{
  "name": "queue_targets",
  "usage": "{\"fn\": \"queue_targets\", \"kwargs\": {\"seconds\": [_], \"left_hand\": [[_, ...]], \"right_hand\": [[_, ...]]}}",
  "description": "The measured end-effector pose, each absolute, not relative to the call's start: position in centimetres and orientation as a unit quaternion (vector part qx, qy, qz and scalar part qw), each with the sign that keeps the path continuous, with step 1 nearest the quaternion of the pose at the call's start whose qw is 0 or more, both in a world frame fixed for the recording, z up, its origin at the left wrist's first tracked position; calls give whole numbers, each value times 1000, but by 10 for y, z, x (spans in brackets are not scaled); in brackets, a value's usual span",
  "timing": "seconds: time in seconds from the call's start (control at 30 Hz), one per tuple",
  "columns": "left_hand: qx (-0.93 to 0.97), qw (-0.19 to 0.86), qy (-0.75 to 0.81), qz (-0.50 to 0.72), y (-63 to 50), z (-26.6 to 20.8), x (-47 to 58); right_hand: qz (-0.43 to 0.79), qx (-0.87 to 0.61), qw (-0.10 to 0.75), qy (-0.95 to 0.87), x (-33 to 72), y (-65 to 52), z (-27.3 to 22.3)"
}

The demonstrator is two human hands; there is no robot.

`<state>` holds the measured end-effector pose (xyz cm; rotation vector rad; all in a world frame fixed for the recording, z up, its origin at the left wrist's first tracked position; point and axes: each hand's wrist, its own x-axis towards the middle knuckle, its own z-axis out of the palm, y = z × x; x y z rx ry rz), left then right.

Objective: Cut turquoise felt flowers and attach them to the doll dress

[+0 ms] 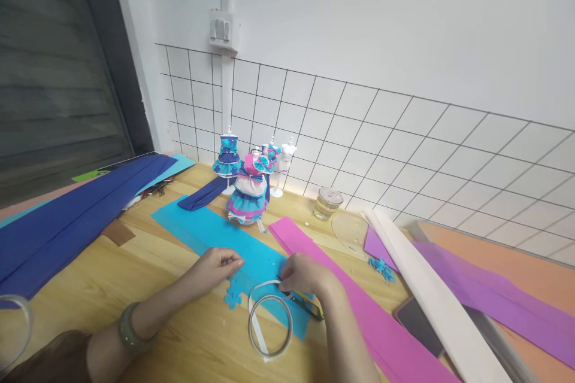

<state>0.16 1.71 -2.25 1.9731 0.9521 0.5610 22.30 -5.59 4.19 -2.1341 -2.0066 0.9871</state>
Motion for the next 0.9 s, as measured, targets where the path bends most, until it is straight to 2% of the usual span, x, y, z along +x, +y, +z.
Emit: {"fn": "queue_targets", "kwargs": {"seconds": [0.2, 0.43, 0.57, 0.9], "left_hand": [[757, 481, 361, 254, 15, -23, 4], [641, 651, 329, 238, 11, -18, 11], [551, 748, 314, 196, 4, -15, 11], [459, 844, 268, 64, -1, -11, 6]], "right_hand": [[332, -661, 46, -672, 218, -51, 29], [261, -633, 128, -717, 189, -55, 38], [243, -623, 148, -729, 175, -59, 45], [231, -599, 154, -751, 152, -72, 64]]}}
